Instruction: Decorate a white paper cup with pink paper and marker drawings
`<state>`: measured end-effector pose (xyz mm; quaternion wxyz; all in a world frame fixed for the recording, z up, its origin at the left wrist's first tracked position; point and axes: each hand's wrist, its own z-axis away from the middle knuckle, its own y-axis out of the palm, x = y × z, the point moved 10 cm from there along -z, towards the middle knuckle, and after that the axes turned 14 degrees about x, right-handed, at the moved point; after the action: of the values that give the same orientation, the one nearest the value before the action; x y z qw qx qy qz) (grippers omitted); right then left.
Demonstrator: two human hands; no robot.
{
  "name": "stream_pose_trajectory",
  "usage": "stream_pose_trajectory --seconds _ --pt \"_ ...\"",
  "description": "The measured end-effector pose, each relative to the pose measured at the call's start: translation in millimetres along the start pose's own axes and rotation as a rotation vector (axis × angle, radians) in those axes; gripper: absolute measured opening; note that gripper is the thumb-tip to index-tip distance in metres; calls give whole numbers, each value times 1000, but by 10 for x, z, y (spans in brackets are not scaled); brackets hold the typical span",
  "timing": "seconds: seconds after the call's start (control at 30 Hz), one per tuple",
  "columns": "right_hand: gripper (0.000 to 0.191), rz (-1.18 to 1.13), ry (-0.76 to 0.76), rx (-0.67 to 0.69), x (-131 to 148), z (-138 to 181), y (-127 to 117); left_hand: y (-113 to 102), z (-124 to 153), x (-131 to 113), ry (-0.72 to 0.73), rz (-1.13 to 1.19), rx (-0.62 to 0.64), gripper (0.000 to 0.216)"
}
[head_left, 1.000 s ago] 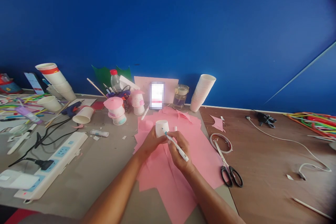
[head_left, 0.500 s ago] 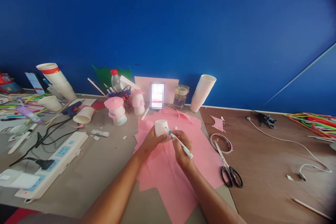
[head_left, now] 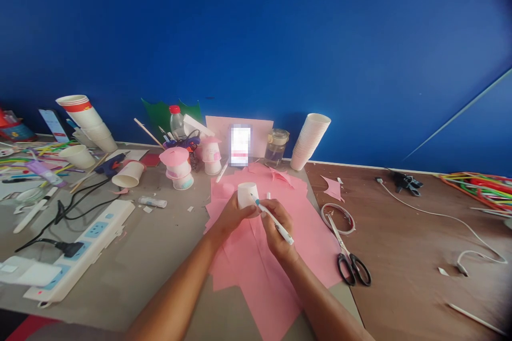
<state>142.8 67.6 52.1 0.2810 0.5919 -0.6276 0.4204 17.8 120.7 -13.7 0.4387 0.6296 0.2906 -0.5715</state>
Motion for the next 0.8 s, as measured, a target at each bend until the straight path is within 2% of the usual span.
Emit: stream_pose_trajectory --seconds 0.13,0.47,0.7,0.8 --pt "16 43 -42 20 17 6 32 12 15 5 -27 -1 -7 57" --pt "16 37 -24 -14 -6 3 17 17 25 -12 -29 -19 -9 56" --pt "15 -30 112 -96 -117 -5 -69 15 12 -48 41 1 2 48" --pt "16 -56 119 -118 -106 -6 -97 56 18 -77 58 6 27 45"
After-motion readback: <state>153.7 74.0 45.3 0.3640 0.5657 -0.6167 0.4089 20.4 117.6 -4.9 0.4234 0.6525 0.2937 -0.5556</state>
